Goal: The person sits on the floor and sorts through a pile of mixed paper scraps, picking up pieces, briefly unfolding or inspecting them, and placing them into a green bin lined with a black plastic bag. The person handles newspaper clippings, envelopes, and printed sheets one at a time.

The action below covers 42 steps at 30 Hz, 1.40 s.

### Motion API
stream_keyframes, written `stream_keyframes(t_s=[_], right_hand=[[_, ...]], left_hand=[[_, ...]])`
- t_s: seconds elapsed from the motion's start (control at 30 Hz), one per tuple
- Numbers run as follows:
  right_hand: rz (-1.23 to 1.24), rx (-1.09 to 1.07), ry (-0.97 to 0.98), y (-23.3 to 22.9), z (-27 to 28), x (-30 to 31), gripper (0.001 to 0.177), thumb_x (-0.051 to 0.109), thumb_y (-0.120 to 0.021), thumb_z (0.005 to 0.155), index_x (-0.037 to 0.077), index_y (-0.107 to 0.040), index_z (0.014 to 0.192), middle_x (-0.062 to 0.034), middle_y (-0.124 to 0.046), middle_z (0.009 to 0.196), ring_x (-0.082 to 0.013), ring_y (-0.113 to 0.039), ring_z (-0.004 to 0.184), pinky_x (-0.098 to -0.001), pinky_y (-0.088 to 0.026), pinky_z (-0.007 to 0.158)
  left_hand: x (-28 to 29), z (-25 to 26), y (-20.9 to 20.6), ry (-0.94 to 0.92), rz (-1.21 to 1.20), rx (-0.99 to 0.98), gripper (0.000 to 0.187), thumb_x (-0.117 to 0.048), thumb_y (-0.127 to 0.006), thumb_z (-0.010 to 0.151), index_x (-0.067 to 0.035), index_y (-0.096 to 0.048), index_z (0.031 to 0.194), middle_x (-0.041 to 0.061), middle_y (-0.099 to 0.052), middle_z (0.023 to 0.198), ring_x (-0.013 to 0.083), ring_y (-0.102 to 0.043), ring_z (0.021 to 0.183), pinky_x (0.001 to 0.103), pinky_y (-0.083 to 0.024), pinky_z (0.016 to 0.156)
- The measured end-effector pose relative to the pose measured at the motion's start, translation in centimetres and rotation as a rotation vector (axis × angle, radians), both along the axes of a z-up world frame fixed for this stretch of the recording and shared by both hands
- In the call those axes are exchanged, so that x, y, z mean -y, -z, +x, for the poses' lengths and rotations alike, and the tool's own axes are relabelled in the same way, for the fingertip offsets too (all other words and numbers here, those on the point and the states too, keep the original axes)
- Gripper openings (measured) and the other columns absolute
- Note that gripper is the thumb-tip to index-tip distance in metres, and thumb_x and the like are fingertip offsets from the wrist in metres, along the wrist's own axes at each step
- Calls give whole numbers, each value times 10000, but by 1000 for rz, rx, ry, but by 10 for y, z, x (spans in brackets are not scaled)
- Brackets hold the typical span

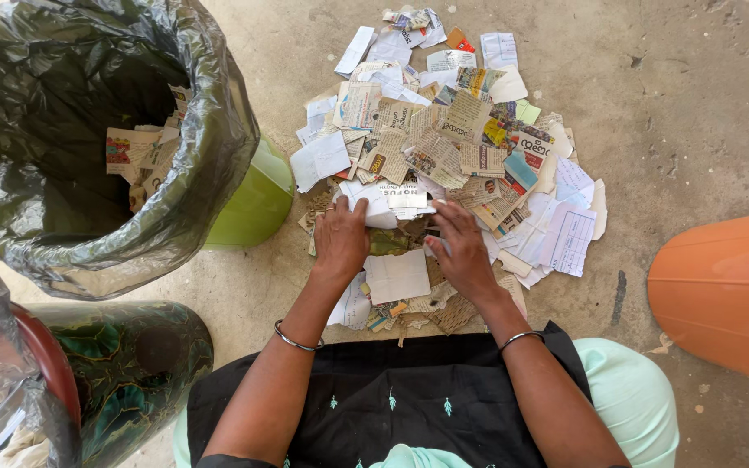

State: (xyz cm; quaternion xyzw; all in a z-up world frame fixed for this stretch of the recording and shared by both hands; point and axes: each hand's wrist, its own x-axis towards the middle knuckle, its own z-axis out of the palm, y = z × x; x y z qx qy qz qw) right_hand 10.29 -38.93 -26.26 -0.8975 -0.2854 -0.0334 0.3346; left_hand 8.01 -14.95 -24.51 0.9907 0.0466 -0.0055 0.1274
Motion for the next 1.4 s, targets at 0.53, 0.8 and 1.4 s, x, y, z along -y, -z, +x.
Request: stream_keyframes(t_s=[0.53, 0.8, 1.4], right_hand=[[173, 118, 76, -20, 7, 12, 81, 128, -751, 913, 50, -733, 924, -67, -736, 1132, -282, -663, 1111, -470, -480, 1087], [119, 19, -3, -29, 2, 5, 149, 132, -739, 931, 58, -749, 1060, -61, -728, 1121, -274, -665, 1111, -464, -457, 1097], [-1, 50, -57, -38, -3, -1, 189, 194, -777, 875, 88, -746, 1028, -93, -480, 1512, -306, -414, 1429, -498, -329, 1195]], left_hand=[[22, 3, -5, 218, -30, 52, 602, -477, -733, 912, -228, -476, 1396, 193, -362, 1558, 379, -261, 1494, 634, -223, 1177], [16, 7, 61, 167, 27, 133, 770, -264, -730, 896, -193, -354, 1564, 201, -412, 1535, 368, -384, 1440, 623, -317, 1137], [12, 16, 0, 224, 14, 415, 287, 5, -684, 902, -59, -698, 1182, 116, -743, 1165, 296, -664, 1263, 528, -384, 1159]])
